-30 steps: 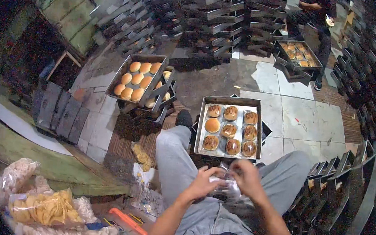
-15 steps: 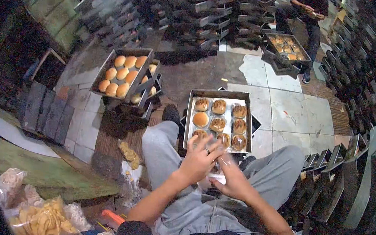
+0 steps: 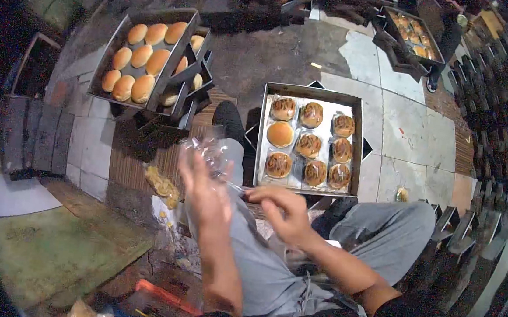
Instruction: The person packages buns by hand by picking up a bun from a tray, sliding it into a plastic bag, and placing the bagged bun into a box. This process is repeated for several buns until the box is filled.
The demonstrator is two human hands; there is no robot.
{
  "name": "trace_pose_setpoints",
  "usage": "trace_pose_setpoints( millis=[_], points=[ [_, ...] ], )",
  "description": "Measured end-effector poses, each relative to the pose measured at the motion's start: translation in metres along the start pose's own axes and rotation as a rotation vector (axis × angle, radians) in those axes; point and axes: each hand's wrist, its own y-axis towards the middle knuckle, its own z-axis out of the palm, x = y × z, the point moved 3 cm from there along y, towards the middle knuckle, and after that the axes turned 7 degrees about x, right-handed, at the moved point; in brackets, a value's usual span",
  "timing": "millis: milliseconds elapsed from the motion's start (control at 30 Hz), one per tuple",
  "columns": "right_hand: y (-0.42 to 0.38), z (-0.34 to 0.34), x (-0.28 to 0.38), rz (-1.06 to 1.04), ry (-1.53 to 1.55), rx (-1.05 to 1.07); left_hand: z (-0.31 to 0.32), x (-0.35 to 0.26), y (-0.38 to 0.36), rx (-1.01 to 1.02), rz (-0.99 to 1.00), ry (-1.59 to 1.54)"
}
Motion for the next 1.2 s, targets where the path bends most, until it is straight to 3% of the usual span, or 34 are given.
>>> trace_pose_setpoints(
  millis=[67,133,200,300,400,533,600,633,667,733,800,867,900,1000,1067,1133,1200],
  points=[
    [0.031,-0.007,-0.074,0.329,-0.120,-0.085,0.004,-0.009,0.004,-0.047,0.090,0.023],
    [0.051,-0.016,-0.195,0.421,-0.483,-0.043,0.009,-0.015,0.006,-0.092,0.186,0.047],
    [0.067,-0.024,-0.264,0.411,-1.005,-0.031,0.009,-0.011,0.012,-0.058,0.050,0.060],
    [0.098,-0.036,-0.325,0.481,-1.084,0.011,0.010,-0.009,0.018,0.051,-0.015,0.069],
    [0.122,-0.048,-0.340,0.645,-1.025,0.138,0.020,-0.013,0.013,0.090,-0.046,0.075],
    [0.104,-0.057,-0.291,0.540,-1.174,0.246,0.029,-0.011,0.007,0.234,-0.016,0.013],
    [0.069,-0.067,-0.311,0.607,-0.552,0.124,0.033,-0.011,0.001,0.287,-0.036,-0.013],
    [0.060,-0.074,-0.278,0.815,-0.517,0.087,0.034,-0.008,-0.001,0.288,-0.019,-0.031],
    [0.050,-0.077,-0.244,0.794,-0.518,0.077,0.033,-0.006,-0.002,0.301,0.000,-0.029],
    [0.005,-0.084,-0.176,0.534,0.237,-0.298,0.028,0.004,-0.007,0.252,0.037,-0.039],
    [-0.038,-0.084,-0.110,0.480,0.550,-0.187,0.020,0.015,-0.008,0.279,0.026,-0.059],
    [-0.072,-0.071,-0.027,0.624,0.758,-0.104,0.017,0.029,-0.007,0.314,-0.008,-0.079],
    [-0.085,-0.070,-0.006,0.615,0.742,-0.053,0.018,0.035,-0.007,0.331,0.006,-0.042],
    [-0.082,-0.067,0.069,0.211,0.434,-0.042,0.022,0.043,-0.020,0.399,-0.064,-0.187],
    [-0.071,-0.062,0.098,0.089,-0.241,0.050,0.038,0.039,-0.043,0.395,-0.090,-0.222],
    [-0.078,-0.041,0.098,-0.237,-0.568,0.008,0.053,0.030,-0.061,0.417,-0.183,-0.321],
    [-0.089,-0.035,0.108,-0.338,-0.657,0.038,0.066,0.014,-0.085,0.303,-0.325,-0.287]
  ],
)
